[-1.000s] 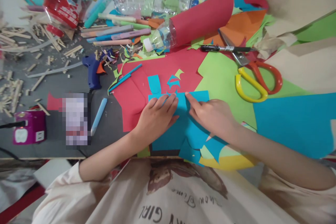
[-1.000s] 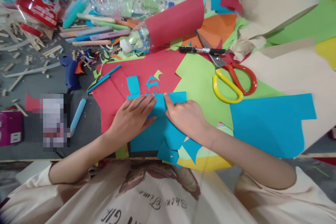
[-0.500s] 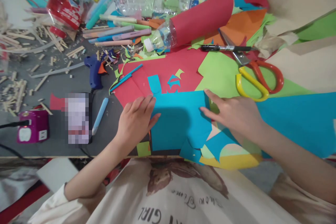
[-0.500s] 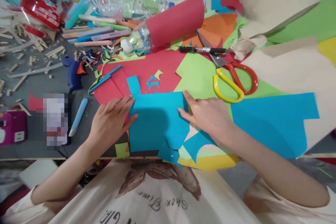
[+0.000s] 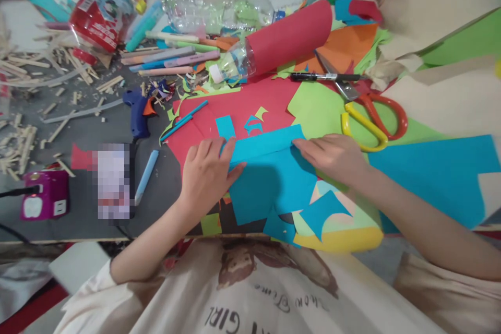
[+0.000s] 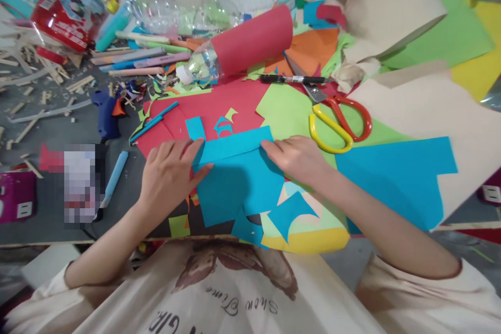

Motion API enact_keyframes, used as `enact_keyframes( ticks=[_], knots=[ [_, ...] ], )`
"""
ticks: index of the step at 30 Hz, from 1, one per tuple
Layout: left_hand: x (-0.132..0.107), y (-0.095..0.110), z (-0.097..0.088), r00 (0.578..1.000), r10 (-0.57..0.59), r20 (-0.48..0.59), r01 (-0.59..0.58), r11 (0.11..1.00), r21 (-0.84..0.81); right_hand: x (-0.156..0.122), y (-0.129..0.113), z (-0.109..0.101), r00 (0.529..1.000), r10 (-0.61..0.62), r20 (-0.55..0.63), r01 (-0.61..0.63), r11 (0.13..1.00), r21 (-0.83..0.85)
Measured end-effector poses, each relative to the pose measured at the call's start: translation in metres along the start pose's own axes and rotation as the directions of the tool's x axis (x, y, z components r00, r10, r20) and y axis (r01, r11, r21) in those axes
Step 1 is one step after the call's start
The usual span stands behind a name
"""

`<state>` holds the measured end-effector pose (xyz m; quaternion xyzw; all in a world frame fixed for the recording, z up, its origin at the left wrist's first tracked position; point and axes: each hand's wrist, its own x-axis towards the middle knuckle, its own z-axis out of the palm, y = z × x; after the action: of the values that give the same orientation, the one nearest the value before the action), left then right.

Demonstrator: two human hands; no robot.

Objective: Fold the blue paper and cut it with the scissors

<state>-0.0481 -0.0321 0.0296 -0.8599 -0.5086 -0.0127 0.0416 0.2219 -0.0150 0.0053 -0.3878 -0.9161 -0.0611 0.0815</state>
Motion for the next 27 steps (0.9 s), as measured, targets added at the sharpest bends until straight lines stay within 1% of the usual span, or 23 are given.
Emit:
enact_keyframes(
  ticks=[2,4,6,8,9,11,12,14,16,17,18,20,21,22,24,26,27],
  knots=[
    [0.008,0.003,0.000,0.999,0.034,-0.033,-0.034,0.999,0.001,0.007,0.001,-0.002,0.998,0.047,-0.051,-0.047,0.999,0.018],
    [0.016,0.006,-0.001,0.998,0.042,-0.046,-0.042,0.999,-0.011,0.015,0.000,-0.007,0.989,0.089,-0.114,-0.086,0.996,0.031],
    [0.023,0.006,-0.001,1.000,0.016,-0.021,-0.017,0.999,-0.033,0.023,-0.001,-0.015,0.974,0.104,-0.202,-0.092,0.994,0.066],
    [0.029,0.002,-0.004,0.999,-0.032,0.014,0.033,0.996,-0.078,0.027,0.000,-0.024,0.958,0.149,-0.243,-0.115,0.982,0.150],
    [0.031,-0.003,-0.006,0.998,-0.062,0.031,0.066,0.991,-0.114,0.027,0.003,-0.028,0.954,0.200,-0.225,-0.155,0.967,0.200],
    [0.035,-0.015,-0.010,0.988,-0.146,0.048,0.153,0.964,-0.217,0.023,0.010,-0.034,0.933,0.327,-0.152,-0.279,0.922,0.270],
    [0.035,-0.022,-0.013,0.979,-0.193,0.062,0.203,0.941,-0.272,0.019,0.015,-0.037,0.913,0.390,-0.117,-0.349,0.897,0.270],
    [0.036,-0.038,-0.017,0.938,-0.344,0.038,0.331,0.860,-0.387,0.009,0.026,-0.042,0.865,0.501,-0.035,-0.484,0.850,0.210],
    [0.035,-0.051,-0.017,0.901,-0.433,0.032,0.376,0.740,-0.558,-0.003,0.037,-0.046,0.793,0.604,0.074,-0.608,0.792,0.056],
    [0.034,-0.056,-0.015,0.881,-0.470,0.043,0.380,0.653,-0.655,-0.009,0.042,-0.048,0.748,0.648,0.139,-0.652,0.758,-0.022],
    [0.034,-0.058,-0.012,0.858,-0.510,0.063,0.377,0.541,-0.751,-0.014,0.046,-0.049,0.704,0.679,0.207,-0.681,0.728,-0.073],
    [0.034,-0.060,-0.005,0.805,-0.577,0.141,0.356,0.279,-0.892,-0.023,0.050,-0.051,0.613,0.723,0.320,-0.726,0.675,-0.134],
    [0.034,-0.059,-0.002,0.785,-0.590,0.186,0.335,0.153,-0.930,-0.025,0.051,-0.051,0.583,0.727,0.364,-0.736,0.662,-0.144],
    [0.034,-0.057,0.001,0.775,-0.590,0.227,0.311,0.044,-0.949,-0.027,0.051,-0.050,0.562,0.726,0.396,-0.741,0.655,-0.149],
    [0.035,-0.051,0.007,0.773,-0.564,0.291,0.274,-0.118,-0.954,-0.027,0.050,-0.047,0.542,0.726,0.423,-0.745,0.648,-0.159],
    [0.036,-0.044,0.011,0.778,-0.531,0.336,0.260,-0.216,-0.941,-0.025,0.051,-0.043,0.520,0.741,0.425,-0.757,0.630,-0.171],
    [0.037,-0.041,0.014,0.782,-0.516,0.349,0.257,-0.243,-0.935,-0.024,0.052,-0.041,0.507,0.749,0.427,-0.767,0.618,-0.173]
  ],
)
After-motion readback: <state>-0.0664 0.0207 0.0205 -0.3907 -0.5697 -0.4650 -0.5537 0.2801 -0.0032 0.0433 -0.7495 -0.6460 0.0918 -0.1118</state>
